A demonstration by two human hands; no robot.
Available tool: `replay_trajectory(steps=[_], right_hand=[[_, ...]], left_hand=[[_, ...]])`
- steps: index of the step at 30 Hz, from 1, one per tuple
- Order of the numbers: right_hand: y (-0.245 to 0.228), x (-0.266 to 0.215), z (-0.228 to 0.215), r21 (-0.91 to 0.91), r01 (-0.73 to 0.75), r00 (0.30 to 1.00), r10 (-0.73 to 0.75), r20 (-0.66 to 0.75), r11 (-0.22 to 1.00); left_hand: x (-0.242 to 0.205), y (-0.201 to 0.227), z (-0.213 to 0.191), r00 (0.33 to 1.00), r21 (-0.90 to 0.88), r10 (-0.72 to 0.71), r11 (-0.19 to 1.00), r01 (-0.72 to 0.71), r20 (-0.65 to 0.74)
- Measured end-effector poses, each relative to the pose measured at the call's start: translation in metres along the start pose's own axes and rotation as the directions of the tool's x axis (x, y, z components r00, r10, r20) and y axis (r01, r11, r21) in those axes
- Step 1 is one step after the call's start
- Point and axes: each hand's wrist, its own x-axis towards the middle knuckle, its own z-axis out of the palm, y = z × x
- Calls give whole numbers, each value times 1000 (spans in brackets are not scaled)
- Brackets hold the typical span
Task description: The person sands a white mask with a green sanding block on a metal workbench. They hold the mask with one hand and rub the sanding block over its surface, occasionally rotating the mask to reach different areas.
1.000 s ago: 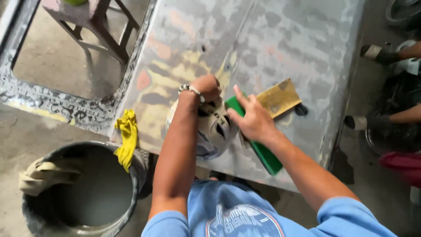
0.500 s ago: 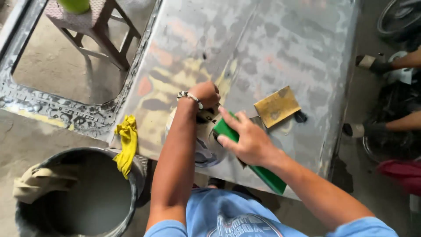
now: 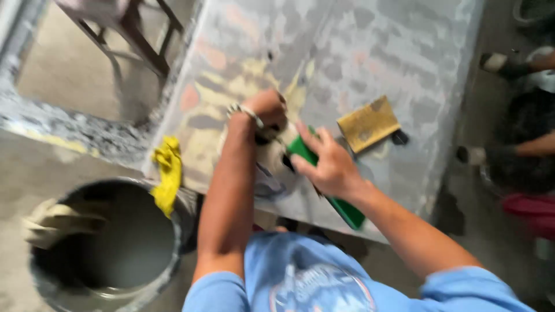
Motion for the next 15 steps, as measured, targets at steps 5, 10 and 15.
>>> replay_trajectory(steps=[5, 10, 15], right_hand=[[-4, -31, 23, 100, 50, 988, -35, -147, 994], [-10, -6, 26, 48, -29, 963, 40, -266, 998], [13, -18, 48, 8, 61, 950, -55, -308, 998]], left_hand=[[-3, 0, -21, 999, 0, -38, 999, 38, 27], [7, 0, 7, 997, 22, -3, 1000, 2, 80], [47, -30, -1, 991, 161, 123, 978, -131, 59]])
